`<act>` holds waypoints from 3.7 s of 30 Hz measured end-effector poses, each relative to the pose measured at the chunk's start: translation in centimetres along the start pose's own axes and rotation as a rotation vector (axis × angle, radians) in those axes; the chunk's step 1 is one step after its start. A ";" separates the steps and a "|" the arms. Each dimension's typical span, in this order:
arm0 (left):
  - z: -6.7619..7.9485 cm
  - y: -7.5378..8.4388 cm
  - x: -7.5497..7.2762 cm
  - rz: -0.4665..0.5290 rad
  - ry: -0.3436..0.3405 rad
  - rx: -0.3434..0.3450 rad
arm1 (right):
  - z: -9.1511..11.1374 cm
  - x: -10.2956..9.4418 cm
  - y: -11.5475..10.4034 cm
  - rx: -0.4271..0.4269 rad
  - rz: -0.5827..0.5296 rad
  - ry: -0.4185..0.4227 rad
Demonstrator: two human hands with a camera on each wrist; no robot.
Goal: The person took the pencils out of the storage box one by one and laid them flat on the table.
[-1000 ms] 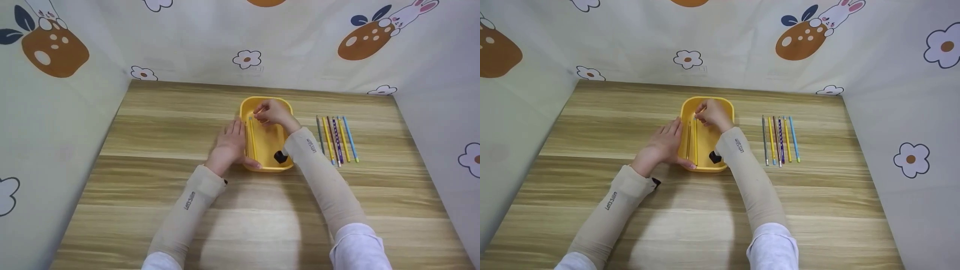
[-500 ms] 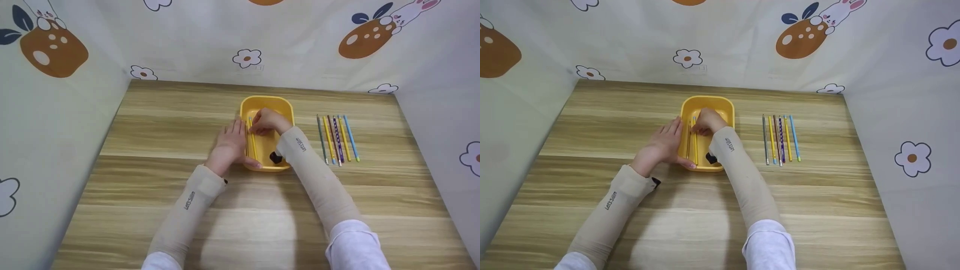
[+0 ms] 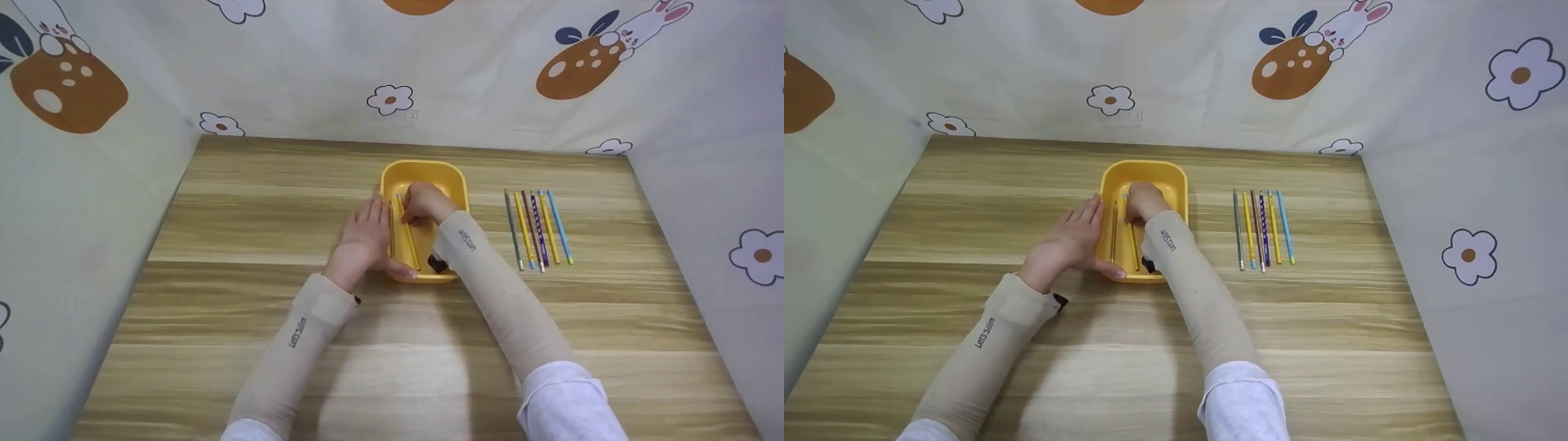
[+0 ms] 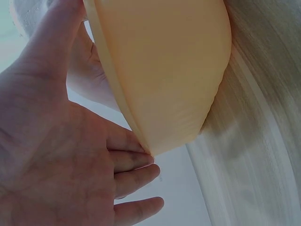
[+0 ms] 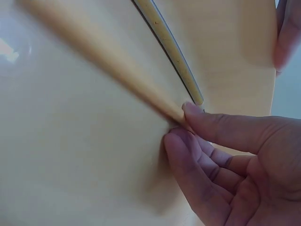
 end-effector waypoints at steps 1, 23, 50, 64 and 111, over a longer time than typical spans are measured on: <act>0.0 0.0 0.0 0.000 -0.002 0.000 | 0.0 0.0 0.0 0.008 0.000 -0.001; -0.3 0.2 -0.2 0.022 -0.039 0.002 | -0.1 -0.5 -0.9 0.049 0.248 -0.024; -0.3 0.2 -0.2 -0.013 -0.040 -0.014 | -0.8 -0.2 0.1 0.036 0.087 -0.079; -0.2 0.2 -0.3 -0.003 -0.028 -0.005 | -0.7 -1.0 1.0 -0.018 -0.183 -0.187; -0.4 0.2 0.0 0.035 -0.006 -0.026 | 2.5 -4.4 2.7 -0.139 -0.590 -0.022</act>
Point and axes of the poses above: each hand's wrist, its own z-axis away from the middle knuckle, its own x-axis out of the palm, y = z × x, the point moved 3 cm from there along -z, towards the middle knuckle, and after that the axes turned 12 degrees about z, right-handed, at the moved point
